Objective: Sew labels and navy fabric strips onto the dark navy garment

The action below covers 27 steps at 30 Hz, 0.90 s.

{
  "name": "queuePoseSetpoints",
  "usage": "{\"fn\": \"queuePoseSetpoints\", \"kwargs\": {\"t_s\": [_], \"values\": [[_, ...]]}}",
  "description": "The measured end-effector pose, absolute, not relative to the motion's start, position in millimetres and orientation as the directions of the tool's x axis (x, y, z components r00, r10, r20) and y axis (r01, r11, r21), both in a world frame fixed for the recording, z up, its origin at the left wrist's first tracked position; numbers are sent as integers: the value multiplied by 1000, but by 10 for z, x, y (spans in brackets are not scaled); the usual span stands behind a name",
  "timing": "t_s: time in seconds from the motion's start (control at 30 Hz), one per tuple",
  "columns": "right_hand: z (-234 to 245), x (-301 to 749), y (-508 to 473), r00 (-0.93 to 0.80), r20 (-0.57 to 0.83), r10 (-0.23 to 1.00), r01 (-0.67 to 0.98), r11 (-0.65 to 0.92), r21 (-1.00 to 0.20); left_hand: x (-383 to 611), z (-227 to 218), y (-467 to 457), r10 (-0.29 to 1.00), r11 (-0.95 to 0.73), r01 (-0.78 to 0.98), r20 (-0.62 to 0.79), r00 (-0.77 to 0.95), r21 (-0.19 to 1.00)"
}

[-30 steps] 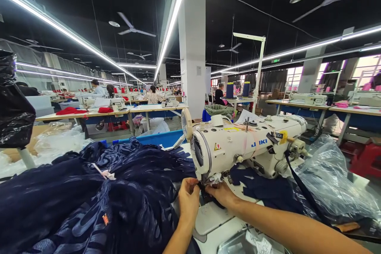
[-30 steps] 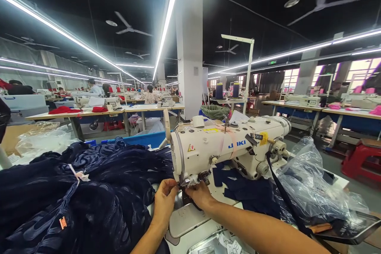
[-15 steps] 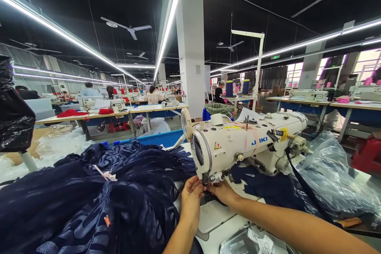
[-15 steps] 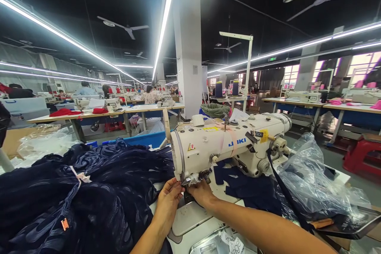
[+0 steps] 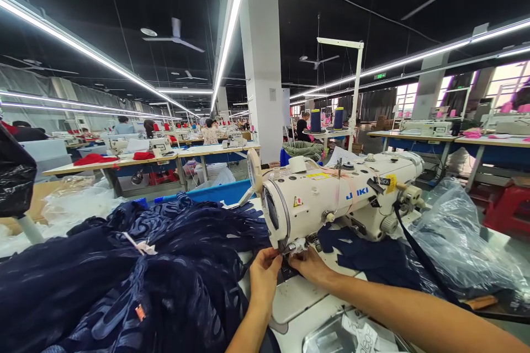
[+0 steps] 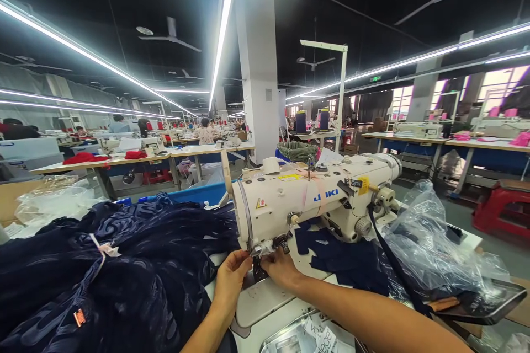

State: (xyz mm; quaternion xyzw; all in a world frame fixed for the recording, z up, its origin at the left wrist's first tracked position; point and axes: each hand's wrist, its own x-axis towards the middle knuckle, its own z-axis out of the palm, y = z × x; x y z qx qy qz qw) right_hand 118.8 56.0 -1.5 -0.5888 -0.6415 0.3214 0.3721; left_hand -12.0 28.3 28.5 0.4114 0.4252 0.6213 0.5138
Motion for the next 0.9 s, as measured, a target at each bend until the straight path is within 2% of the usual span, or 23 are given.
{"fn": "queuePoseSetpoints", "kwargs": {"t_s": [0.33, 0.57, 0.63, 0.8, 0.9], "values": [[14, 1219, 521, -145, 151, 978, 568, 207, -796, -106, 249, 317, 988, -105, -215, 77, -136, 971], [112, 1222, 357, -299, 309, 903, 597, 430, -677, -121, 229, 332, 986, -125, -207, 99, -131, 970], [154, 1229, 301, -365, 369, 855, 611, 519, -597, -126, 239, 331, 986, -135, -203, 111, -126, 970], [203, 1259, 238, -588, 472, 657, 645, 733, -218, -123, 264, 328, 984, -148, -200, 123, -129, 969], [201, 1292, 225, -593, 478, 648, 671, 726, -152, -124, 258, 316, 983, -131, -205, 101, -152, 970]]}}
